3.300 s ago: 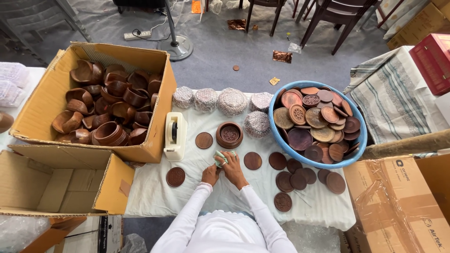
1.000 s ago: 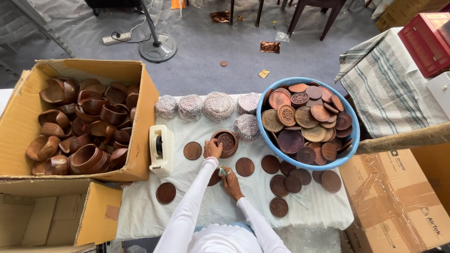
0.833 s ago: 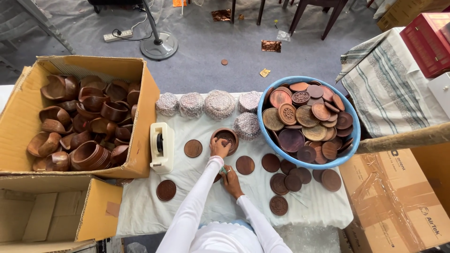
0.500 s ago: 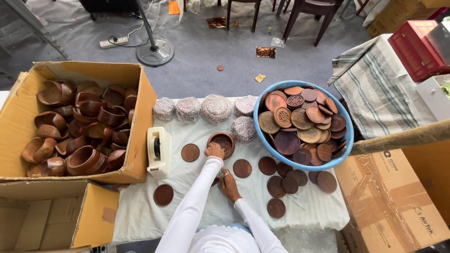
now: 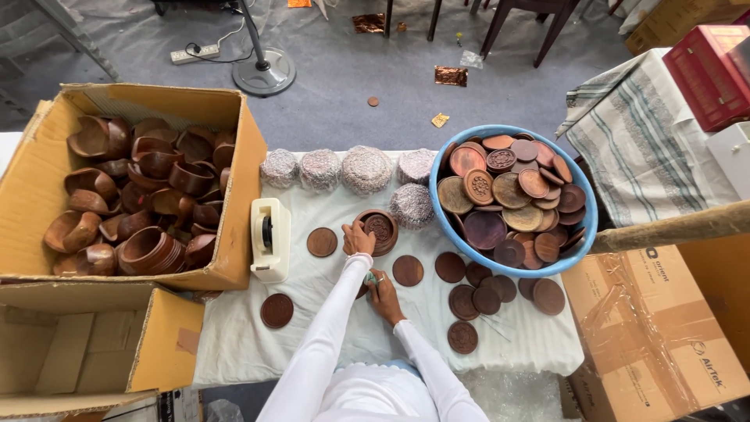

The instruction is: The person wipes small, round wooden coasters with a green cloth on a table covered with a white sheet. They pick up coasters from a blue basin and the table surface, wipe them, and place them back down. A cardboard box filled with wooden bowls is visible nearby.

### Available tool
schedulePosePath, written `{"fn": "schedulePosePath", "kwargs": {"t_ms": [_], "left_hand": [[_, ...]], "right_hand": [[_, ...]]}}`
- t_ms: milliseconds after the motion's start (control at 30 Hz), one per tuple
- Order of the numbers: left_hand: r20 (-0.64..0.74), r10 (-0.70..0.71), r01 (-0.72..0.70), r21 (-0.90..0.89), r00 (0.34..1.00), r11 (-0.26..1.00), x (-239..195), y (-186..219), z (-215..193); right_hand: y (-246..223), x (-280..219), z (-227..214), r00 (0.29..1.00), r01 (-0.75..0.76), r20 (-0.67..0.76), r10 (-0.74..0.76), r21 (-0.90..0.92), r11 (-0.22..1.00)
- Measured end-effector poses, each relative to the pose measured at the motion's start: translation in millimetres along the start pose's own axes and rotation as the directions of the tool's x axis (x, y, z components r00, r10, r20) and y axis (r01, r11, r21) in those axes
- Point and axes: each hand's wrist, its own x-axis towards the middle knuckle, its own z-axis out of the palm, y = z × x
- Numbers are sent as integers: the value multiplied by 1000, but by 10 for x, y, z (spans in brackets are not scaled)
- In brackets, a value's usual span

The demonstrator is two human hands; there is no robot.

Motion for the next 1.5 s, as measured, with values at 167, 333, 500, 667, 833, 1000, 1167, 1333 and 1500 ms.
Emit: {"fn": "schedulePosePath", "kwargs": {"t_ms": [167, 333, 500, 667, 833, 1000, 1167, 1333, 1500], "left_hand": [[143, 112, -99, -91, 983, 991, 14, -143, 442], [-47, 272, -271, 27, 961, 962, -154, -27, 403], [223, 154, -250, 510, 963, 823, 290, -389, 641], [236, 57, -158, 433, 970, 887, 286, -97, 387], [268, -144, 86, 215, 953, 973, 332, -54, 378], [187, -56, 50, 37, 981, 998, 270, -177, 309], [170, -68, 69, 0, 983, 998, 199, -123, 153], [181, -76, 79, -9, 980, 997, 113, -55, 97], [9, 473, -456, -248, 881, 855, -304, 197, -194]], "right_hand": [[455, -111, 135, 1000, 10, 6, -10, -69, 998], [457, -120, 96, 978, 198, -55, -204, -100, 975], [32, -19, -14, 1000, -10, 9, 11, -52, 999], [-46, 29, -51, 999, 48, -8, -49, -37, 998], [-89, 30, -64, 998, -42, 36, 43, -27, 999], [-65, 11, -32, 1000, 5, 14, -4, -46, 999], [-84, 22, -41, 1000, 11, 10, -10, -42, 999], [-94, -3, -42, 1000, -20, 23, 21, -46, 999], [483, -135, 136, 1000, 15, -3, -16, -88, 996]]}}
